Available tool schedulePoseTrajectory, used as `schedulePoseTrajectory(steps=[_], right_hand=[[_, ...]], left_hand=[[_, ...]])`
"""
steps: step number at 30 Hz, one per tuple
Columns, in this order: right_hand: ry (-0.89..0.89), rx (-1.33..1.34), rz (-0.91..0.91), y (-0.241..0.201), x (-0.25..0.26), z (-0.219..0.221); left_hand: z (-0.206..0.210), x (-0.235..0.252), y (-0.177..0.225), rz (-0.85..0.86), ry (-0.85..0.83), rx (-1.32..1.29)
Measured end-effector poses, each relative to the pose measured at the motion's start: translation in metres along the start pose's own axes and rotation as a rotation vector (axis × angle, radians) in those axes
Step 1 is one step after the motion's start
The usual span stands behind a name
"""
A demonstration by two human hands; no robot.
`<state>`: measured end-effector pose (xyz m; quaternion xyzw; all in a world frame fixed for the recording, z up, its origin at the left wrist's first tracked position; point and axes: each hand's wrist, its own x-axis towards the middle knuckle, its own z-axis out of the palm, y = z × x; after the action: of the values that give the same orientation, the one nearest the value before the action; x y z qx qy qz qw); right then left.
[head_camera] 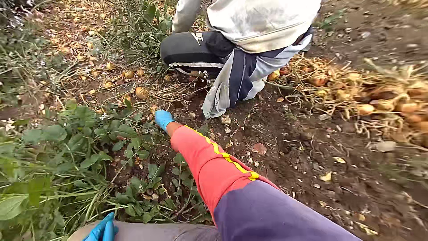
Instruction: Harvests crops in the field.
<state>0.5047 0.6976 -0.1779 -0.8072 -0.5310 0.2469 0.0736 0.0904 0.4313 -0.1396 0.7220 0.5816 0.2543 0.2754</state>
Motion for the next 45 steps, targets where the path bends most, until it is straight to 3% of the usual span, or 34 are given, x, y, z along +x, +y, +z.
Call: schedulePoseTrajectory(steps=[3,11,16,22,25,31,38,45], right_hand=[[0.026,0.162,-0.016,0.025,-0.006,0.000],[0.098,0.513,-0.079,0.106,-0.081,-0.021],[0.176,0.757,-0.107,0.080,-0.062,-0.030],[0.104,0.281,-0.105,0.001,-0.004,-0.008],[0.047,0.022,-0.114,-0.016,0.015,0.003],[-0.008,0.046,0.083,-0.042,0.003,-0.009],[-0.025,-0.250,-0.138,-0.011,0.003,0.001],[-0.018,-0.269,-0.328,0.014,-0.073,0.017]], left_hand=[[0.001,0.001,0.000,0.000,0.006,0.003],[-0.004,-0.005,0.009,0.003,-0.028,0.102],[-0.003,-0.006,0.004,0.046,-0.044,0.150],[-0.004,-0.006,0.002,0.040,-0.009,0.156],[-0.002,-0.003,0.000,0.026,0.018,0.144],[0.001,0.000,-0.005,0.036,0.056,0.126],[0.004,0.002,-0.004,0.001,0.085,0.160],[0.002,-0.002,-0.002,-0.029,0.113,0.185]])
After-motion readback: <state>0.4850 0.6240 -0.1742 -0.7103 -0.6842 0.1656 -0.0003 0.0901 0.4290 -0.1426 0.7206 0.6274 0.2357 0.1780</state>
